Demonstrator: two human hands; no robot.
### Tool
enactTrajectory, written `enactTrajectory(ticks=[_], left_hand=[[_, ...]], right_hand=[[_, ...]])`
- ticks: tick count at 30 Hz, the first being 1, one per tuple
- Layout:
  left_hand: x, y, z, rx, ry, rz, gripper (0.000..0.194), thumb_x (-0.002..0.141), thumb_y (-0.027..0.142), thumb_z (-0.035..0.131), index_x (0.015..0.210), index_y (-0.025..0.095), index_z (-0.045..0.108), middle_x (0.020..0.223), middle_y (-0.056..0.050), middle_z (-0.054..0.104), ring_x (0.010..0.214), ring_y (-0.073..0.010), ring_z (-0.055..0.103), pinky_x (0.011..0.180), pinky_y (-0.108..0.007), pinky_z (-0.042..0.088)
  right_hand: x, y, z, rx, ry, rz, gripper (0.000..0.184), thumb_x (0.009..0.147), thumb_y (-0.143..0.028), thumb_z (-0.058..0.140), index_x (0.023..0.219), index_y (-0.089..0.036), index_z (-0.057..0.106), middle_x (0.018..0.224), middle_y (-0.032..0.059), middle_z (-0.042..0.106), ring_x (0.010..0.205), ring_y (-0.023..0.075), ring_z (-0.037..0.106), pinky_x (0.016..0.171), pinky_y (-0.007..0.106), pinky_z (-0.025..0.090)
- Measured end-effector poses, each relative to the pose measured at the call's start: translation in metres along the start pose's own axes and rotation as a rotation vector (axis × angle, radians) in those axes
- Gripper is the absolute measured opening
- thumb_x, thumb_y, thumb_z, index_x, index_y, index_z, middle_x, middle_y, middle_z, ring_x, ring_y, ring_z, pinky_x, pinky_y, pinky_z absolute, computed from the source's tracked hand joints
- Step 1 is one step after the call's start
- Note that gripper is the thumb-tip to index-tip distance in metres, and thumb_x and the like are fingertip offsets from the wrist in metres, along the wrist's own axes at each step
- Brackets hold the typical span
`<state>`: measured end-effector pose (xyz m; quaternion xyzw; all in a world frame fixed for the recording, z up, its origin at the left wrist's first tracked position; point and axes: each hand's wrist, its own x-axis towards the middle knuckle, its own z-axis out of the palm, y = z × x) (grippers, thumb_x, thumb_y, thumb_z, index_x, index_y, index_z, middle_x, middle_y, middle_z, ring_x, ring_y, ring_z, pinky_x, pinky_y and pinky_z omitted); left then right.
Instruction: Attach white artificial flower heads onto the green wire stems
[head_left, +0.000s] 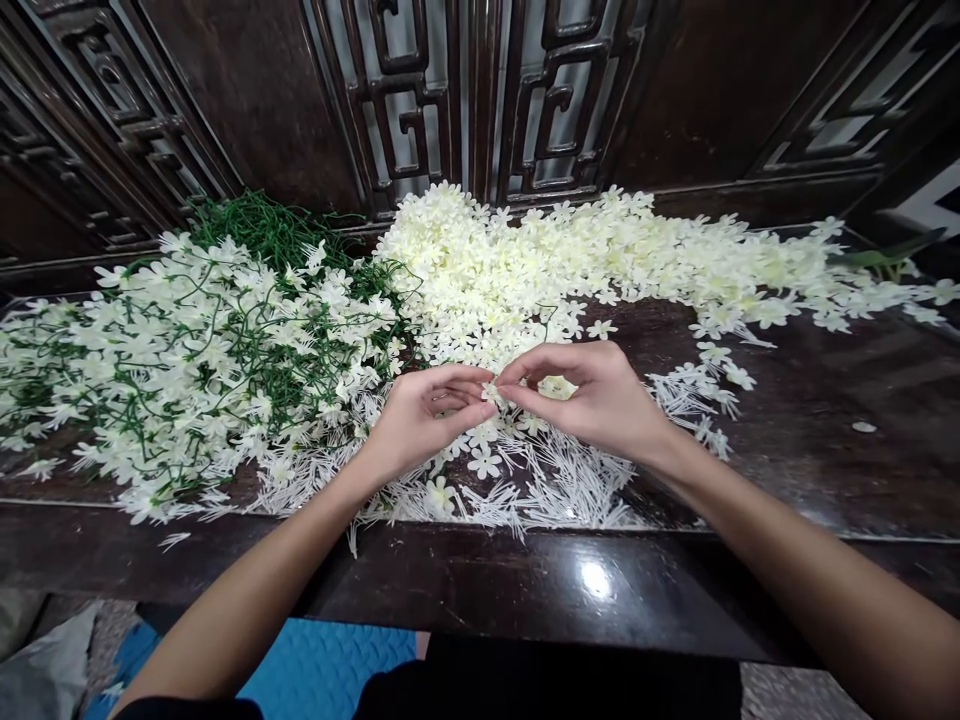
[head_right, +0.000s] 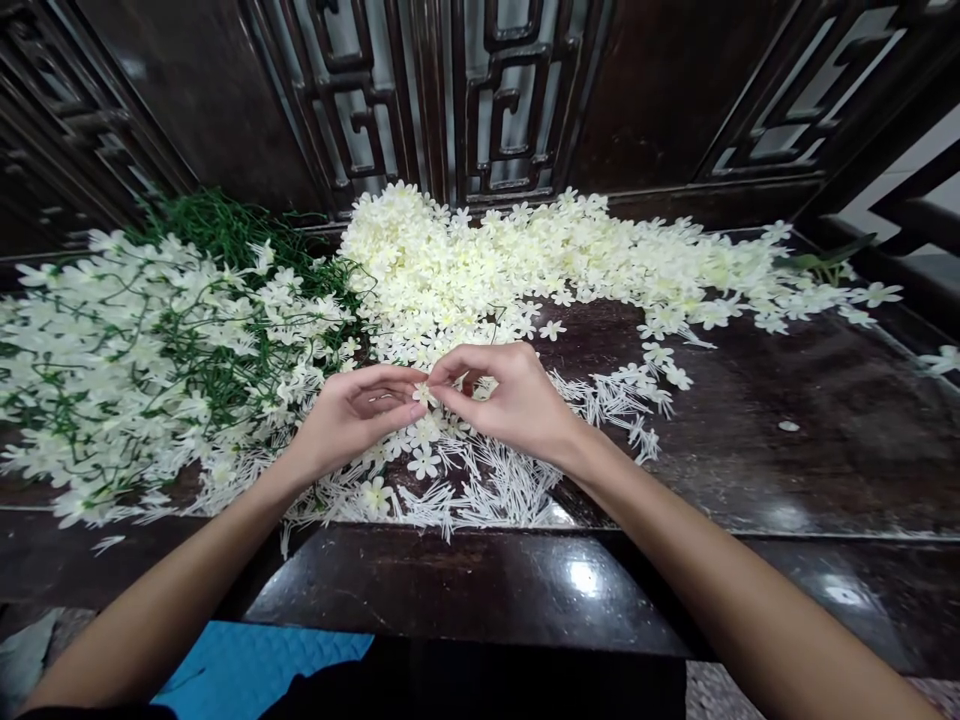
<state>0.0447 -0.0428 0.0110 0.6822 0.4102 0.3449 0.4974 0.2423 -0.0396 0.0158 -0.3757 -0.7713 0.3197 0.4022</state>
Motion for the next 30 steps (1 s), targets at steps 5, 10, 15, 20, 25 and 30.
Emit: enactTrajectory(ticks=[5,10,15,20,25,30], left_hand=[[0.000,0.005,-0.001,-0.057,0.028,0.014,0.024,0.083,0.021,0.064,0.107,0.019,0.065,0.085,-0.005,0.071,0.078,-0.0147,0.069,0.074,-0.028,0.061],[0.001,0.005,-0.002,-0.050,0.062,0.025,0.015,0.080,0.017,0.065,0.095,0.019,0.067,0.087,-0.005,0.070,0.077,-0.0144,0.068,0.072,-0.028,0.061],[0.000,0.006,0.000,-0.007,0.082,0.054,0.010,0.080,0.018,0.067,0.089,0.020,0.069,0.085,-0.003,0.071,0.074,-0.0129,0.067,0.067,-0.026,0.060],[-0.001,0.008,0.000,-0.004,0.122,0.067,0.010,0.078,0.016,0.068,0.088,0.020,0.070,0.084,-0.003,0.072,0.072,-0.0126,0.067,0.066,-0.025,0.060],[0.000,0.007,0.000,0.008,0.144,0.075,0.010,0.078,0.016,0.068,0.087,0.021,0.070,0.084,-0.003,0.072,0.074,-0.0126,0.067,0.069,-0.025,0.060],[-0.001,0.007,-0.001,0.001,0.133,0.081,0.013,0.078,0.016,0.068,0.089,0.022,0.071,0.085,-0.002,0.073,0.072,-0.0126,0.068,0.065,-0.025,0.060]], right_hand=[[0.000,-0.002,0.000,-0.027,0.062,0.001,0.008,0.079,-0.018,0.066,0.080,-0.025,0.070,0.078,-0.0016,0.073,0.072,0.0168,0.068,0.066,0.036,0.058],[-0.001,-0.004,0.002,0.016,0.101,-0.002,0.008,0.078,-0.017,0.069,0.078,-0.025,0.070,0.077,-0.0014,0.073,0.071,0.0167,0.069,0.064,0.035,0.059],[-0.004,-0.004,0.007,0.078,0.130,0.016,0.009,0.077,-0.015,0.068,0.081,-0.024,0.068,0.077,-0.0006,0.072,0.072,0.0160,0.068,0.065,0.035,0.060],[-0.004,-0.006,0.009,0.053,0.157,0.051,0.009,0.076,-0.016,0.070,0.079,-0.023,0.065,0.077,0.0002,0.070,0.072,0.0167,0.067,0.067,0.037,0.058],[-0.004,-0.006,0.009,0.138,0.097,0.018,0.009,0.076,-0.014,0.066,0.081,-0.022,0.064,0.078,-0.0001,0.069,0.073,0.0153,0.067,0.070,0.036,0.059],[-0.004,-0.006,0.011,0.190,0.121,0.055,0.006,0.076,-0.016,0.065,0.077,-0.021,0.062,0.077,0.0001,0.069,0.072,0.0149,0.067,0.069,0.036,0.060]])
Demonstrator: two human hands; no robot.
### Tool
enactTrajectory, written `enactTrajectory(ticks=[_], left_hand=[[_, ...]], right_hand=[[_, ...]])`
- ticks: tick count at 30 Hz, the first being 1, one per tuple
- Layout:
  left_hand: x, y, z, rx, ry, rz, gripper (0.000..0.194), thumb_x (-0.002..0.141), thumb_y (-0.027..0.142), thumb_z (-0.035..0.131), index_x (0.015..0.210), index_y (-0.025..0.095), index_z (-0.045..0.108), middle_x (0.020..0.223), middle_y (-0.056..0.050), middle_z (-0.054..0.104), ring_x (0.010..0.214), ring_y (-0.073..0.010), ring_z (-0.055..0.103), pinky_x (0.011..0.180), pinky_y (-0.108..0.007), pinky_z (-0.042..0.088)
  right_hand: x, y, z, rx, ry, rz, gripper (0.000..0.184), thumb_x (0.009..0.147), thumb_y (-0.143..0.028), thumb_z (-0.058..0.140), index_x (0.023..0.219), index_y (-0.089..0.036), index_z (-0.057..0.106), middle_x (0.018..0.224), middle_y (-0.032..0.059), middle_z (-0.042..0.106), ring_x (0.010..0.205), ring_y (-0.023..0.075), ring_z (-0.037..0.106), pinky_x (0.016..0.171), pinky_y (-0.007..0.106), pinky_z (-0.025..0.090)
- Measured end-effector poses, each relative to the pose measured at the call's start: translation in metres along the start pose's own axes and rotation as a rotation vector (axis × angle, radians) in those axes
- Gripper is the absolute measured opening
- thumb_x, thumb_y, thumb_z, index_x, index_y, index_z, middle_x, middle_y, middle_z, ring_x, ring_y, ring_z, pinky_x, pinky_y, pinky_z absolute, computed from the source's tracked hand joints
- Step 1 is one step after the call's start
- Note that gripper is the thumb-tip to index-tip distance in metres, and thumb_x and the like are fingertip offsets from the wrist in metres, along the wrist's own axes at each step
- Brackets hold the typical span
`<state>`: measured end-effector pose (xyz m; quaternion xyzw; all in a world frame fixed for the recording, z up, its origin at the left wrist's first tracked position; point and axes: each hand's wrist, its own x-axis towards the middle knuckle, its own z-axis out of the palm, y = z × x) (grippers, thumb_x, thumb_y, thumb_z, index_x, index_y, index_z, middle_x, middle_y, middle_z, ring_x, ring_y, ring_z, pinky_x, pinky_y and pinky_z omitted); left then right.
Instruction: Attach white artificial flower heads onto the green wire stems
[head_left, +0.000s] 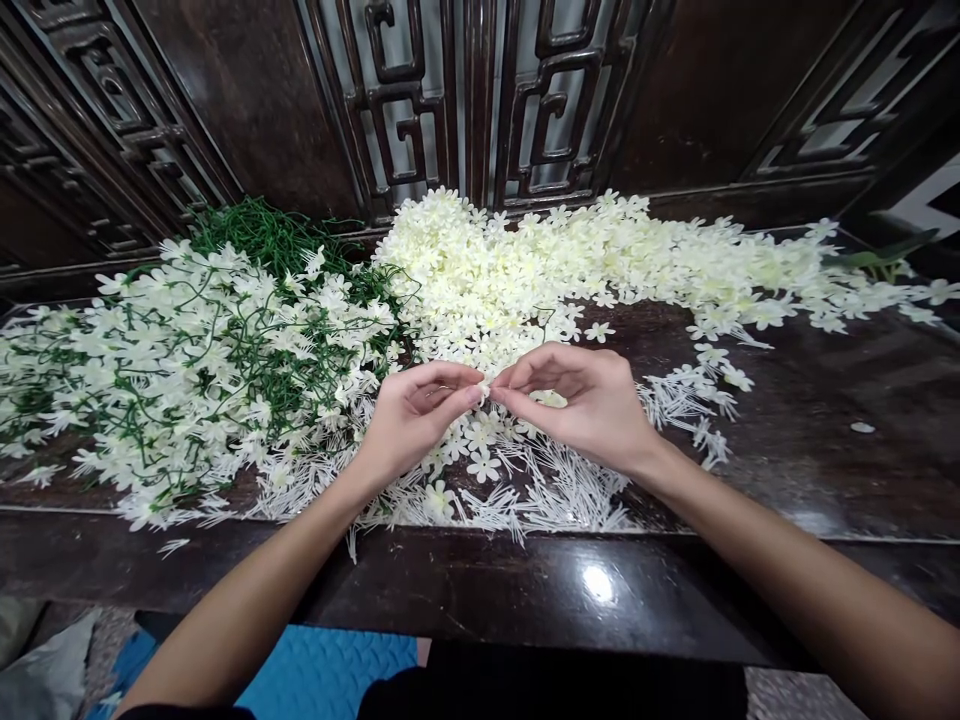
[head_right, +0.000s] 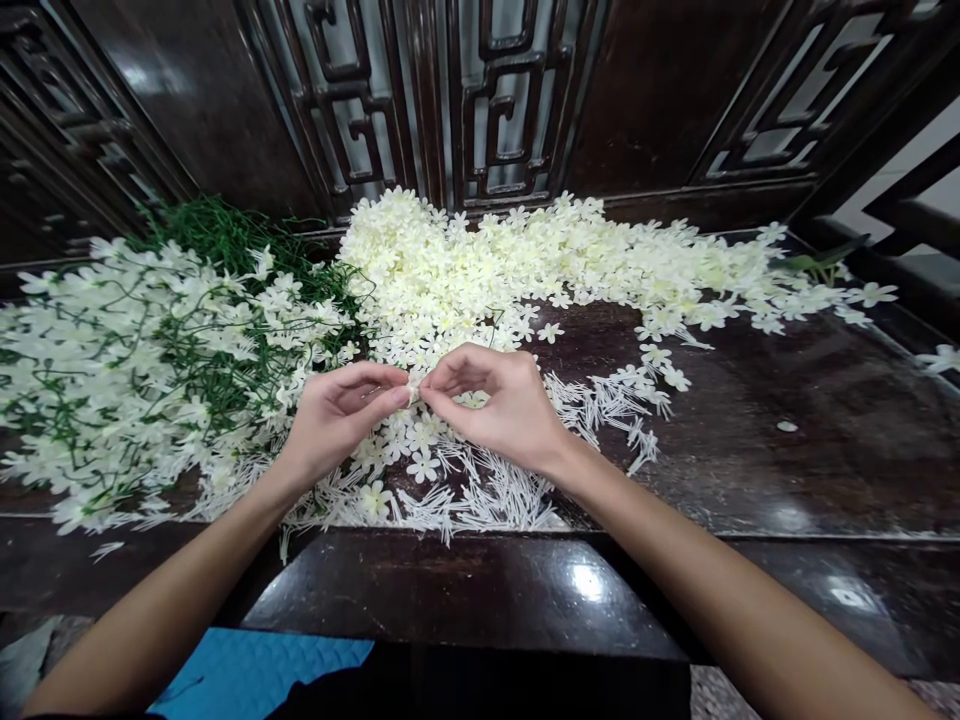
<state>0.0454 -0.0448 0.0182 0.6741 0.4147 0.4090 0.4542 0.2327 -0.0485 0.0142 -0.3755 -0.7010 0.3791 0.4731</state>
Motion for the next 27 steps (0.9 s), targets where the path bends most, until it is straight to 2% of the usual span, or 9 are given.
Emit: enactTrajectory(ticks=[9,15,18,22,24,27], left_hand=[[0.000,-0.002,0.002,-0.035,0.010,0.030,0.016,0.076,0.014,0.070,0.089,0.023,0.072,0.087,-0.002,0.074,0.073,-0.0134,0.068,0.064,-0.027,0.062],[0.000,-0.003,-0.002,0.074,0.068,0.116,0.015,0.074,0.013,0.073,0.081,0.026,0.074,0.085,-0.001,0.073,0.079,-0.0148,0.067,0.070,-0.032,0.061],[0.001,-0.001,-0.006,0.093,0.068,0.149,0.016,0.074,0.013,0.073,0.082,0.027,0.074,0.083,0.001,0.073,0.078,-0.0140,0.067,0.070,-0.030,0.061],[0.001,0.000,-0.009,0.072,0.052,0.188,0.021,0.074,0.010,0.073,0.088,0.026,0.072,0.085,0.002,0.073,0.075,-0.0121,0.067,0.071,-0.028,0.060],[0.001,0.000,-0.008,0.071,0.026,0.199,0.021,0.074,0.009,0.073,0.088,0.024,0.071,0.084,0.002,0.073,0.075,-0.0117,0.067,0.071,-0.027,0.059],[0.001,-0.001,-0.008,0.094,0.010,0.192,0.022,0.074,0.011,0.074,0.092,0.023,0.069,0.085,0.001,0.072,0.077,-0.0125,0.067,0.074,-0.028,0.059]], right_hand=[[-0.003,0.000,0.002,0.065,0.042,0.034,0.014,0.077,-0.014,0.067,0.070,-0.021,0.057,0.075,0.0009,0.068,0.077,0.0162,0.068,0.068,0.034,0.060],[-0.002,0.000,0.004,0.116,0.061,0.124,0.013,0.076,-0.018,0.070,0.070,-0.021,0.059,0.077,0.0018,0.070,0.078,0.0177,0.069,0.069,0.036,0.062],[-0.001,-0.002,0.005,0.176,0.050,0.143,0.011,0.076,-0.021,0.072,0.081,-0.020,0.063,0.085,0.0037,0.070,0.080,0.0175,0.069,0.074,0.037,0.062],[0.001,-0.002,0.006,0.243,-0.090,0.204,0.043,0.073,-0.022,0.075,0.114,-0.020,0.059,0.121,0.0094,0.061,0.097,0.0197,0.065,0.086,0.042,0.058],[0.000,-0.002,0.007,0.251,-0.140,0.217,0.038,0.075,-0.023,0.074,0.111,-0.020,0.063,0.118,0.0090,0.063,0.096,0.0196,0.066,0.086,0.044,0.057],[0.000,-0.002,0.007,0.225,-0.124,0.221,0.016,0.079,-0.026,0.069,0.093,-0.018,0.070,0.095,0.0067,0.071,0.086,0.0192,0.068,0.082,0.044,0.058]])
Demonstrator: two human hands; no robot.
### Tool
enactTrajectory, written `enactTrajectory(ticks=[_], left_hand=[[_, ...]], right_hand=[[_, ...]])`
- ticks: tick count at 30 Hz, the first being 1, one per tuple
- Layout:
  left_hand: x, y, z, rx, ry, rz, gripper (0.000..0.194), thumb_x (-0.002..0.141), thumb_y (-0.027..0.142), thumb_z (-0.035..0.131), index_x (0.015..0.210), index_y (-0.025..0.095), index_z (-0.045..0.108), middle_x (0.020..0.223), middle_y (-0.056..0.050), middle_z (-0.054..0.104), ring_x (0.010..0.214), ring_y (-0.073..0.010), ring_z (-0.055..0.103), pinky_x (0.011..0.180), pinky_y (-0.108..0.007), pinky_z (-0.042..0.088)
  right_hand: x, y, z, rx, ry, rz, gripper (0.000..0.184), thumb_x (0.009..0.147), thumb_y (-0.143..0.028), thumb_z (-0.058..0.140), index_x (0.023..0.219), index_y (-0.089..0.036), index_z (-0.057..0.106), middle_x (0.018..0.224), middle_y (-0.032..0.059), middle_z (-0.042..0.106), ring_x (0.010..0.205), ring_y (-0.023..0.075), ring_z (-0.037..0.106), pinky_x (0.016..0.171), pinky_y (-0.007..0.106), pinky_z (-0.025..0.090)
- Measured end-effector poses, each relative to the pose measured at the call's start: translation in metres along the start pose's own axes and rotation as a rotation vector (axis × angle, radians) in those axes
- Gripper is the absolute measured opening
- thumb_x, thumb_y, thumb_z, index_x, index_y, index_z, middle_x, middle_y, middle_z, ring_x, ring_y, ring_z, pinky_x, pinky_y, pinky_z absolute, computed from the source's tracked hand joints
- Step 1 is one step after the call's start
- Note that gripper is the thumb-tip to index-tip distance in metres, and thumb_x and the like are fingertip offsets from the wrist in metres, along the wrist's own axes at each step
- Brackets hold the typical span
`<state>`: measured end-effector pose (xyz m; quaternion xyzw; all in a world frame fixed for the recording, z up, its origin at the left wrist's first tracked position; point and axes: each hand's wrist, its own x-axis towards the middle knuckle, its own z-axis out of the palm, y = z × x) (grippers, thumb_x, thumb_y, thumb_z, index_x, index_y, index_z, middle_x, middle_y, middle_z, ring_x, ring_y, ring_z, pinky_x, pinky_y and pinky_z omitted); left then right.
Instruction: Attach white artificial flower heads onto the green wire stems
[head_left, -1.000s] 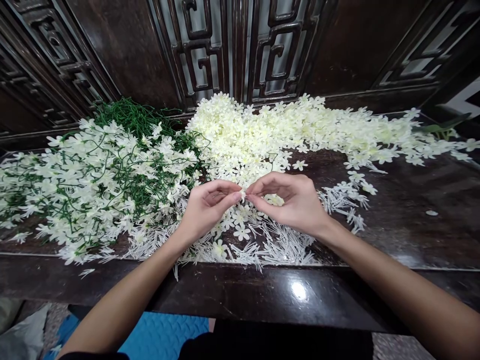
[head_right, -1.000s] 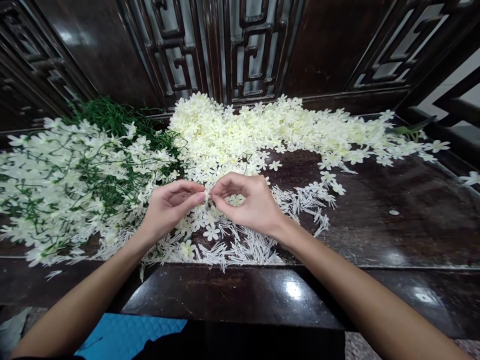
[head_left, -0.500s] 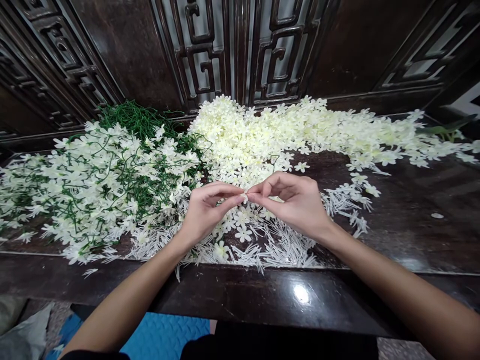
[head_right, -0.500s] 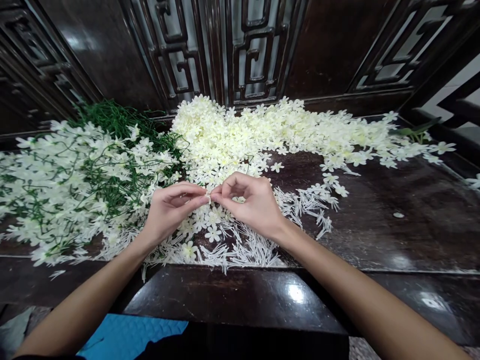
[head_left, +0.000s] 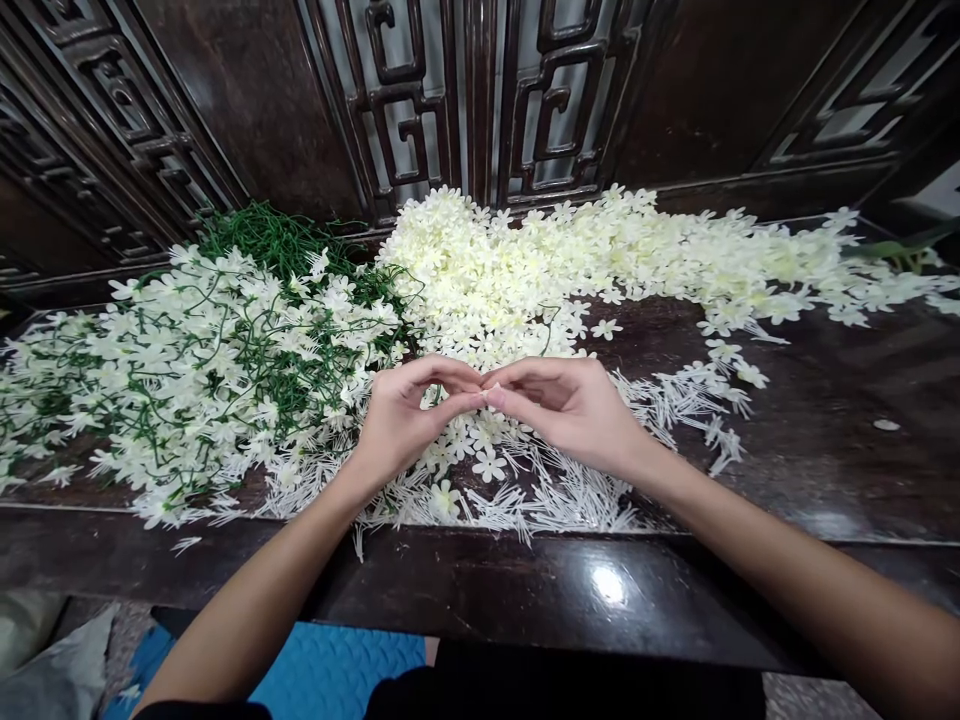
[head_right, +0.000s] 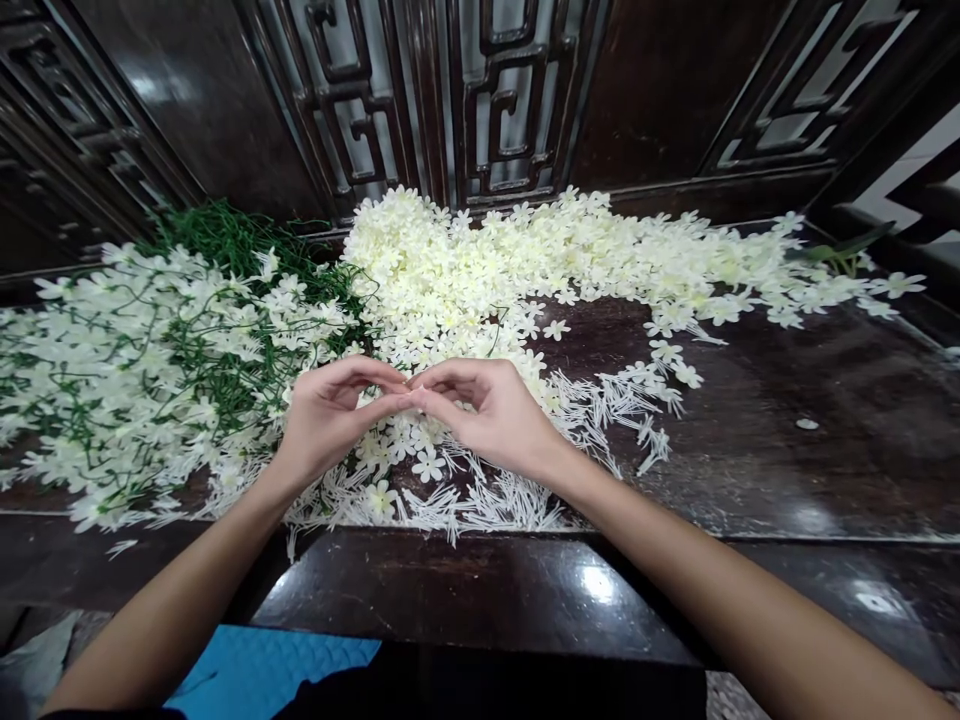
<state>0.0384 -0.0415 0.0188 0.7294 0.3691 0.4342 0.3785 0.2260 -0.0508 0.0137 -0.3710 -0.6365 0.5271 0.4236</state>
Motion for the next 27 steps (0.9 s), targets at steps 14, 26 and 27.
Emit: enactTrajectory(ticks=[14,26,27], left_hand=[[-0.003,-0.025,-0.006,0.585,-0.293,0.036,0.021,0.088,0.012,0.055,0.107,0.016,0.062,0.092,-0.007,0.068,0.085,-0.0182,0.064,0.074,-0.037,0.057],[0.005,0.001,-0.007,-0.013,0.109,-0.154,0.015,0.076,0.014,0.068,0.088,0.019,0.061,0.088,-0.002,0.063,0.080,-0.0139,0.063,0.077,-0.030,0.058],[0.006,0.001,-0.006,-0.059,0.127,-0.197,0.016,0.075,0.015,0.070,0.087,0.019,0.060,0.087,-0.002,0.063,0.080,-0.0141,0.063,0.078,-0.031,0.058]], right_hand=[[0.005,-0.007,-0.023,-0.194,0.110,0.006,0.006,0.083,-0.019,0.063,0.083,-0.018,0.069,0.076,0.0036,0.071,0.064,0.0142,0.069,0.061,0.030,0.062],[0.006,-0.013,-0.032,-0.190,0.149,-0.029,0.006,0.082,-0.019,0.066,0.087,-0.020,0.069,0.076,0.0033,0.071,0.069,0.0176,0.070,0.065,0.033,0.061],[0.005,-0.013,-0.032,-0.186,0.126,-0.031,0.006,0.083,-0.020,0.065,0.087,-0.021,0.069,0.076,0.0033,0.071,0.068,0.0173,0.069,0.064,0.034,0.061]])
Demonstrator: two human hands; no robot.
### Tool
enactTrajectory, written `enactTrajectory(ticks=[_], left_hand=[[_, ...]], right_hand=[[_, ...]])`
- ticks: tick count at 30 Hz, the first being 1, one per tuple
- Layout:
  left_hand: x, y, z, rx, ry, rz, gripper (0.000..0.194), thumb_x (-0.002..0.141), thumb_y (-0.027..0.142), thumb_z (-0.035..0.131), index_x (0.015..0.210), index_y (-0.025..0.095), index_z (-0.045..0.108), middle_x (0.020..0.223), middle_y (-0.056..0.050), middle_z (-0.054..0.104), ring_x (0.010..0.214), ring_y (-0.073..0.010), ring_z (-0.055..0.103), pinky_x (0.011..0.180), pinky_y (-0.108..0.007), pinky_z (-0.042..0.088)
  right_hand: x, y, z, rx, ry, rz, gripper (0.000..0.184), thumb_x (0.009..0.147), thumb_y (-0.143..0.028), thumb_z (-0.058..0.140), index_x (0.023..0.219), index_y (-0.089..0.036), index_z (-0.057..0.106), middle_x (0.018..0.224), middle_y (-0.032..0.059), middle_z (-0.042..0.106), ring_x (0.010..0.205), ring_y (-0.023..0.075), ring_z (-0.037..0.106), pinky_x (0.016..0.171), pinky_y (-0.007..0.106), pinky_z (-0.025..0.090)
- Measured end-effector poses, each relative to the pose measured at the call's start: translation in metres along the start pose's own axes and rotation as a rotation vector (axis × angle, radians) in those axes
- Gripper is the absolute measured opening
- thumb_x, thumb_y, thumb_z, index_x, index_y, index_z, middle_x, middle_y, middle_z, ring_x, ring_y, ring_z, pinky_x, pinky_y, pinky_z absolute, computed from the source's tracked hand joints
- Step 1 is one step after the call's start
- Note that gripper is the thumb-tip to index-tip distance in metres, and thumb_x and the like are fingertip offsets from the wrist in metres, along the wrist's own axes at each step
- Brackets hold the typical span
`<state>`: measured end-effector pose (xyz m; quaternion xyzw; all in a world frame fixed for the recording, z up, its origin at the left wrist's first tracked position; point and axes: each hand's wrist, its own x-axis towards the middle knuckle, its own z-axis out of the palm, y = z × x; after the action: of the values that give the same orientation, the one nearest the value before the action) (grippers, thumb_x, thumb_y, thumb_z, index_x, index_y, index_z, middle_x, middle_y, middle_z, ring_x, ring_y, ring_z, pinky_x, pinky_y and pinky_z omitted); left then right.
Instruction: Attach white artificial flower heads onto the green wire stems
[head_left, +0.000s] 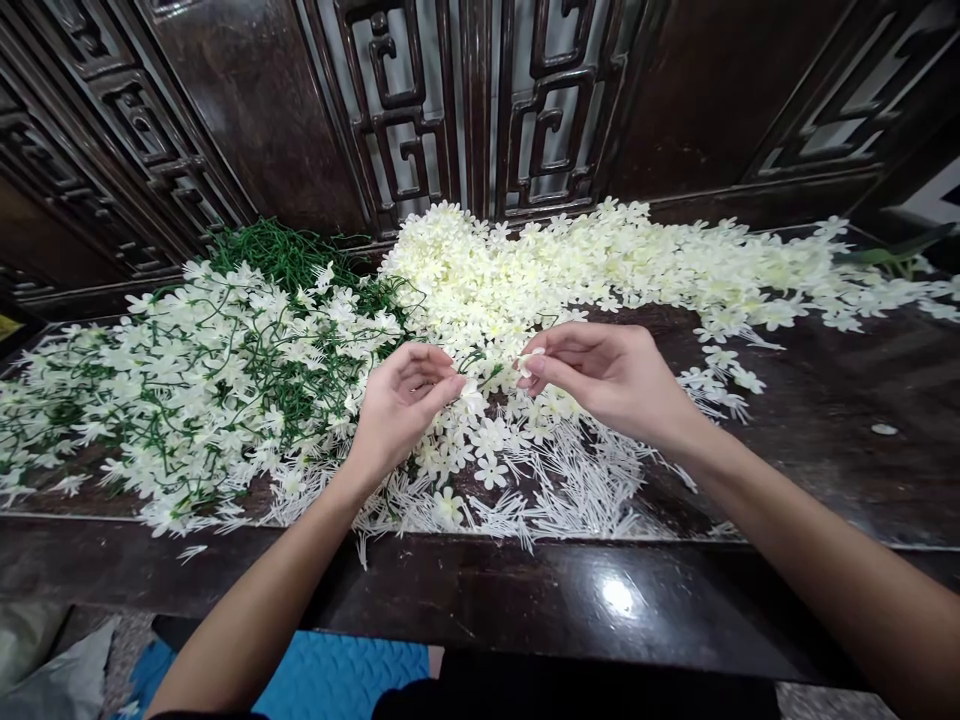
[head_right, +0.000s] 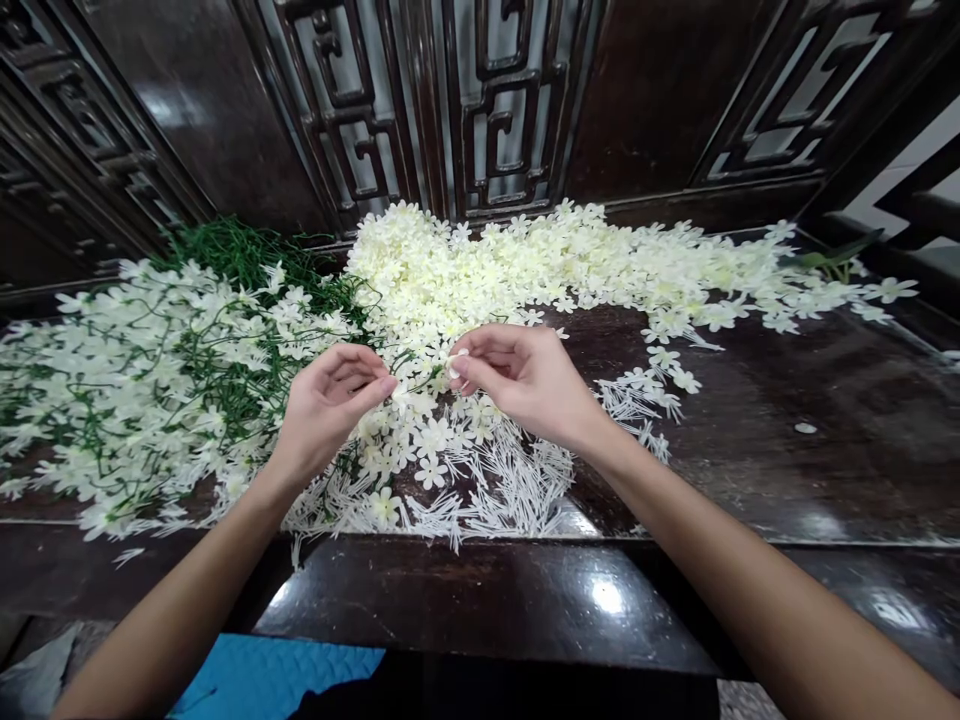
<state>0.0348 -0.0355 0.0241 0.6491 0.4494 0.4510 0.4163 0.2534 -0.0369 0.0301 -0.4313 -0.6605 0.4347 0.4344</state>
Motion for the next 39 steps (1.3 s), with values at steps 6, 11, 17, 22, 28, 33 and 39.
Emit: enactTrajectory(ticks=[6,11,17,22,28,33,39], left_hand=[[0.001,-0.003,0.003,-0.106,0.004,-0.198,0.025,0.070,0.018,0.075,0.088,0.017,0.059,0.086,-0.003,0.063,0.079,-0.0158,0.064,0.079,-0.035,0.057],[-0.001,-0.003,0.007,-0.162,-0.014,-0.236,0.032,0.068,0.014,0.076,0.094,0.018,0.058,0.090,-0.003,0.062,0.080,-0.0156,0.064,0.077,-0.034,0.057],[-0.003,-0.004,0.008,-0.176,-0.077,-0.184,0.024,0.072,0.014,0.073,0.092,0.017,0.062,0.095,-0.004,0.063,0.083,-0.0149,0.063,0.078,-0.032,0.057],[-0.003,-0.004,0.008,-0.126,-0.072,-0.172,0.015,0.075,0.014,0.070,0.088,0.017,0.064,0.090,-0.004,0.064,0.081,-0.0157,0.062,0.078,-0.034,0.056],[-0.004,-0.008,0.006,-0.168,0.076,-0.160,0.009,0.080,0.013,0.065,0.087,0.018,0.062,0.092,-0.004,0.063,0.084,-0.0151,0.062,0.082,-0.034,0.054],[-0.004,-0.011,0.005,-0.279,0.147,-0.153,0.011,0.078,0.015,0.067,0.088,0.019,0.065,0.098,-0.003,0.064,0.088,-0.0140,0.062,0.093,-0.037,0.050],[-0.005,-0.003,0.008,-0.125,-0.018,-0.110,0.026,0.079,0.022,0.068,0.105,0.019,0.067,0.113,-0.008,0.063,0.100,-0.0182,0.061,0.093,-0.039,0.052]], right_hand=[[-0.002,0.000,0.008,0.097,-0.230,0.017,0.009,0.083,-0.027,0.064,0.087,-0.020,0.069,0.112,0.0073,0.064,0.071,0.0148,0.065,0.064,0.038,0.059],[-0.004,0.007,0.019,0.173,-0.303,0.128,0.012,0.081,-0.030,0.066,0.086,-0.020,0.070,0.134,0.0082,0.049,0.084,0.0173,0.066,0.074,0.042,0.059],[-0.005,0.012,0.021,0.228,-0.263,0.147,0.014,0.080,-0.033,0.068,0.089,-0.022,0.070,0.114,0.0069,0.063,0.080,0.0178,0.067,0.078,0.045,0.056],[-0.003,0.009,0.021,0.197,-0.160,0.167,0.012,0.080,-0.031,0.069,0.088,-0.023,0.070,0.086,0.0042,0.070,0.079,0.0189,0.067,0.078,0.044,0.054],[0.001,0.007,0.009,0.165,-0.170,0.147,0.008,0.079,-0.027,0.070,0.085,-0.021,0.070,0.081,0.0032,0.070,0.075,0.0163,0.066,0.074,0.039,0.055],[0.003,0.009,0.003,0.218,-0.112,0.141,0.004,0.079,-0.024,0.070,0.082,-0.021,0.071,0.078,0.0014,0.069,0.072,0.0139,0.065,0.074,0.035,0.054],[0.007,0.020,0.000,0.395,-0.043,0.136,0.012,0.076,-0.026,0.074,0.088,-0.023,0.072,0.081,0.0006,0.069,0.076,0.0141,0.065,0.084,0.037,0.052]])
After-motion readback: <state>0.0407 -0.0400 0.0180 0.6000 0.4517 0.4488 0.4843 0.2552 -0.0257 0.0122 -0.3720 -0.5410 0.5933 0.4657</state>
